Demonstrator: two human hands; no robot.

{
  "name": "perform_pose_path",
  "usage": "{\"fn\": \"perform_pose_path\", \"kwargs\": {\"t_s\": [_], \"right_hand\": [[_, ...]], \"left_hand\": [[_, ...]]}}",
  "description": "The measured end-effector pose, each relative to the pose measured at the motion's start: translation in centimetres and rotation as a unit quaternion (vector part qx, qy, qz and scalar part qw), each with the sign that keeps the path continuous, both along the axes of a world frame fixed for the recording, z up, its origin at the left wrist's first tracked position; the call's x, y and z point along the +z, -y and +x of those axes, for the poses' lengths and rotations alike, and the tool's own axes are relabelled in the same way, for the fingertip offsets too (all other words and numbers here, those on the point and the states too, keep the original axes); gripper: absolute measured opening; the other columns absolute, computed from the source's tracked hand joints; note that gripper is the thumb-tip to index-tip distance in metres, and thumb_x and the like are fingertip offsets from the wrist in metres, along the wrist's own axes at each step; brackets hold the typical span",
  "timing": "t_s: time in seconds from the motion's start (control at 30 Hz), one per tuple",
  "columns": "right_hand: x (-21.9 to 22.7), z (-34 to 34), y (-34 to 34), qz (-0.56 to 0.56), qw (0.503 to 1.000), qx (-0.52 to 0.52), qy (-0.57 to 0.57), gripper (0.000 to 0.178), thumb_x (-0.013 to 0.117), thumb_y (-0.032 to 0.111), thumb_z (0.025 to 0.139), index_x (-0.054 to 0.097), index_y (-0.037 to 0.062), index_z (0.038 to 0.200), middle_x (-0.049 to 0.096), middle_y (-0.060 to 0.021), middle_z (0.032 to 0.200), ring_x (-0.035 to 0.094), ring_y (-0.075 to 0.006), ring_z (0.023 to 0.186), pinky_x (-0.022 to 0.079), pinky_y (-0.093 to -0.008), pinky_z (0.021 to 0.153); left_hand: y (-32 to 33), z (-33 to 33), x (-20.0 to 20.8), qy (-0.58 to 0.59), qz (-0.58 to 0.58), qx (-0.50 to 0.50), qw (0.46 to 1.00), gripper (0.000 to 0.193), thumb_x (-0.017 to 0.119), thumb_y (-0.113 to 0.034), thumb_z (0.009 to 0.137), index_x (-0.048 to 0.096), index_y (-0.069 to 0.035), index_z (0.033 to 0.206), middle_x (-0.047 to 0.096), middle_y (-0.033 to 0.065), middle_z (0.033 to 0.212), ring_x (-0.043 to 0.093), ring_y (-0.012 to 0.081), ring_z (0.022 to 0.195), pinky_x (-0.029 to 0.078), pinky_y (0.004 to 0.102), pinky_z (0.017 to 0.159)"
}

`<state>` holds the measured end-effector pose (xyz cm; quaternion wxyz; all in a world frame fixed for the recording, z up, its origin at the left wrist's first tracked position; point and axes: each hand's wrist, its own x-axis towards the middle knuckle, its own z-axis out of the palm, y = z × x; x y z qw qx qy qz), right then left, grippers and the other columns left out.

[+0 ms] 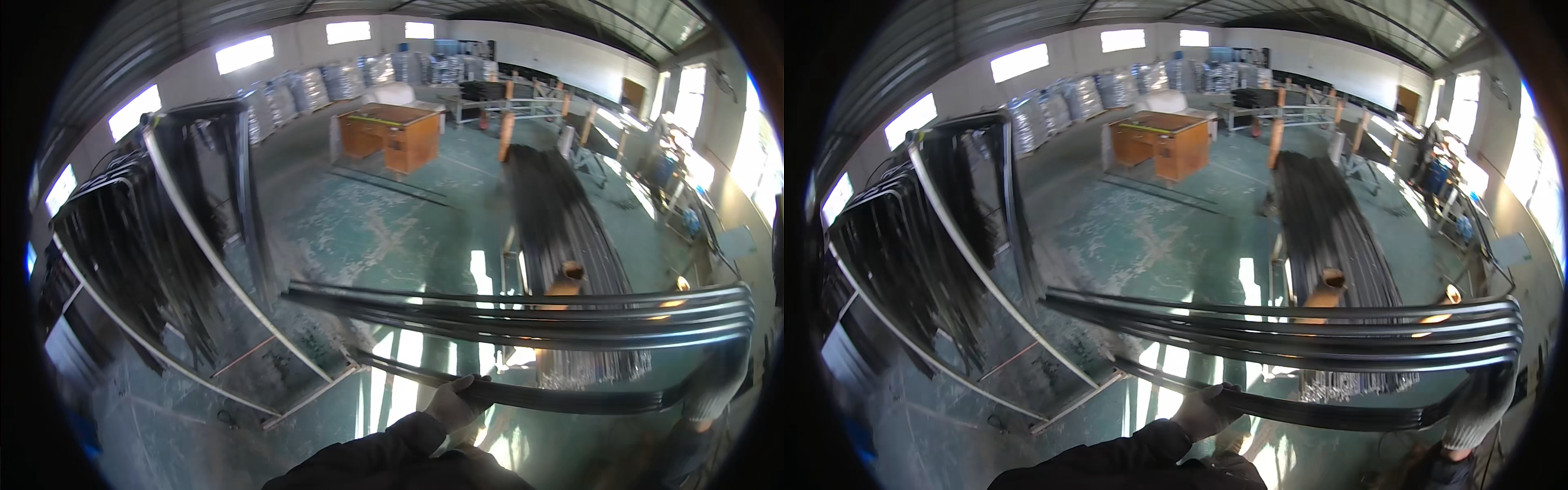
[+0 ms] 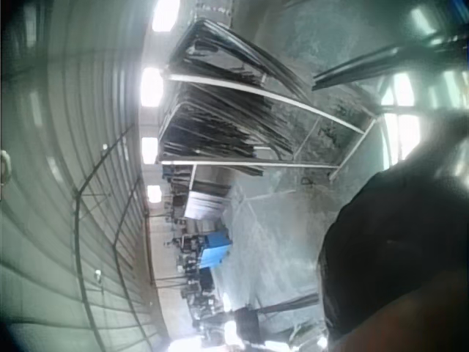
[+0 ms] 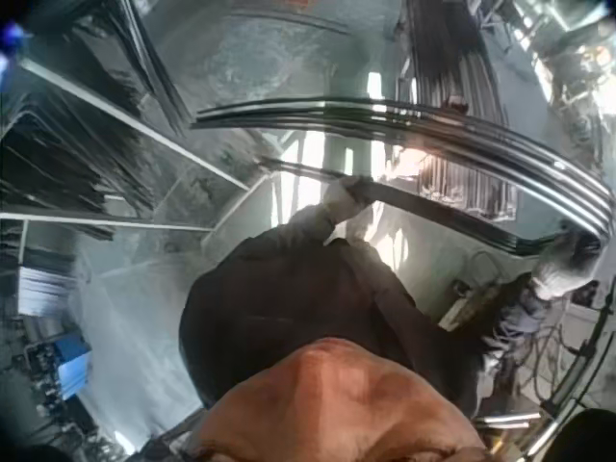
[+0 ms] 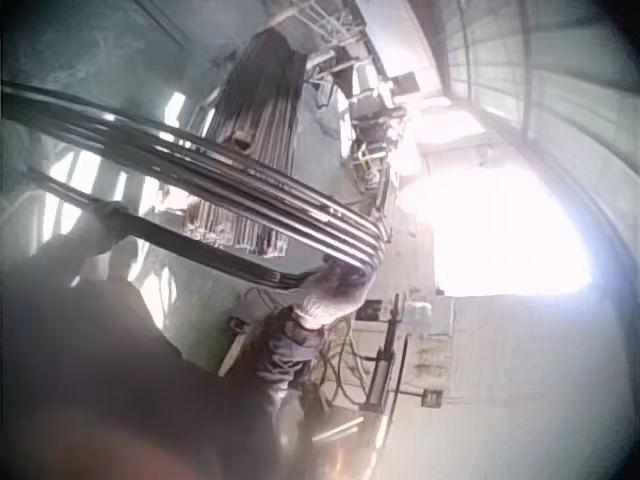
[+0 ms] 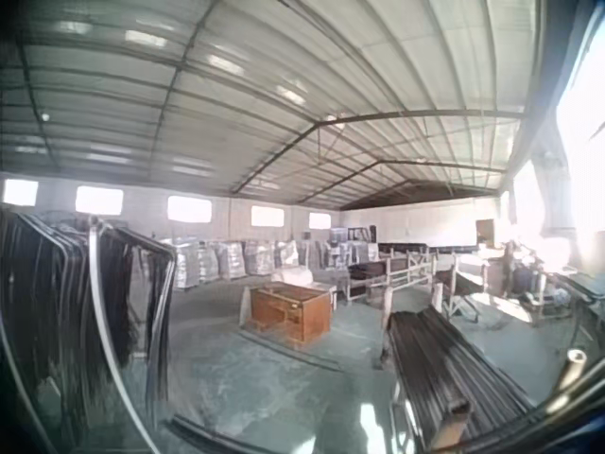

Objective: The person feeds straight metal rods into a bending machine, guides them through the rollers, and collects the bent rods into a stack. The process is repeated continuously throughout the clip.

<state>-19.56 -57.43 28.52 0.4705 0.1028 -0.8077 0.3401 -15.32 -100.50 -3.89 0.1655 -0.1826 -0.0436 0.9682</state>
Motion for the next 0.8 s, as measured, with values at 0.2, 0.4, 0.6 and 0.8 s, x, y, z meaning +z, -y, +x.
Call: {"fn": "perform_pose_path", "kwargs": {"t_s": [0.2, 0.4, 0.6, 0.8], "right_hand": [[8.4, -14.5, 29.3, -0.044, 0.946, 0.322, -0.009, 0.036, 0.067, -0.007, 0.100, 0.064, -0.0070, 0.136, 0.076, -0.0157, 0.112, 0.075, -0.0232, 0.103, 0.059, -0.0341, 0.089], [19.3, -14.7, 56.1, 0.150, 0.823, 0.481, -0.262, 0.019, 0.076, 0.009, 0.100, 0.070, 0.0029, 0.117, 0.074, -0.0152, 0.092, 0.073, -0.0335, 0.079, 0.059, -0.0407, 0.071], [29.6, -8.7, 74.9, 0.276, 0.789, 0.493, -0.241, 0.026, 0.076, 0.028, 0.097, 0.077, 0.0033, 0.106, 0.077, -0.0253, 0.098, 0.075, -0.0482, 0.097, 0.058, -0.0535, 0.083], [36.0, -5.5, 89.5, 0.182, 0.804, 0.455, -0.336, 0.020, 0.076, 0.022, 0.099, 0.077, 0.0031, 0.107, 0.076, -0.0255, 0.096, 0.073, -0.0479, 0.094, 0.057, -0.0519, 0.083]], "left_hand": [[9.9, -0.4, -3.1, -0.065, -0.086, 0.121, 0.987, 0.050, 0.059, -0.037, 0.114, 0.058, 0.005, 0.141, 0.070, 0.0222, 0.132, 0.067, 0.0429, 0.126, 0.047, 0.0594, 0.123], [19.5, 1.8, -4.0, -0.081, -0.351, 0.224, 0.905, 0.042, 0.063, -0.037, 0.113, 0.069, 0.004, 0.124, 0.075, 0.0202, 0.121, 0.072, 0.0377, 0.114, 0.053, 0.0560, 0.114], [26.1, 10.4, -6.2, 0.114, -0.277, 0.321, 0.898, 0.030, 0.063, -0.027, 0.113, 0.069, -0.003, 0.129, 0.072, 0.0087, 0.111, 0.068, 0.0263, 0.106, 0.057, 0.0435, 0.094], [37.9, 15.6, -10.2, 0.195, -0.404, 0.240, 0.861, 0.010, 0.070, -0.015, 0.099, 0.071, -0.005, 0.099, 0.071, 0.0111, 0.093, 0.068, 0.0273, 0.083, 0.055, 0.0410, 0.076]]}}
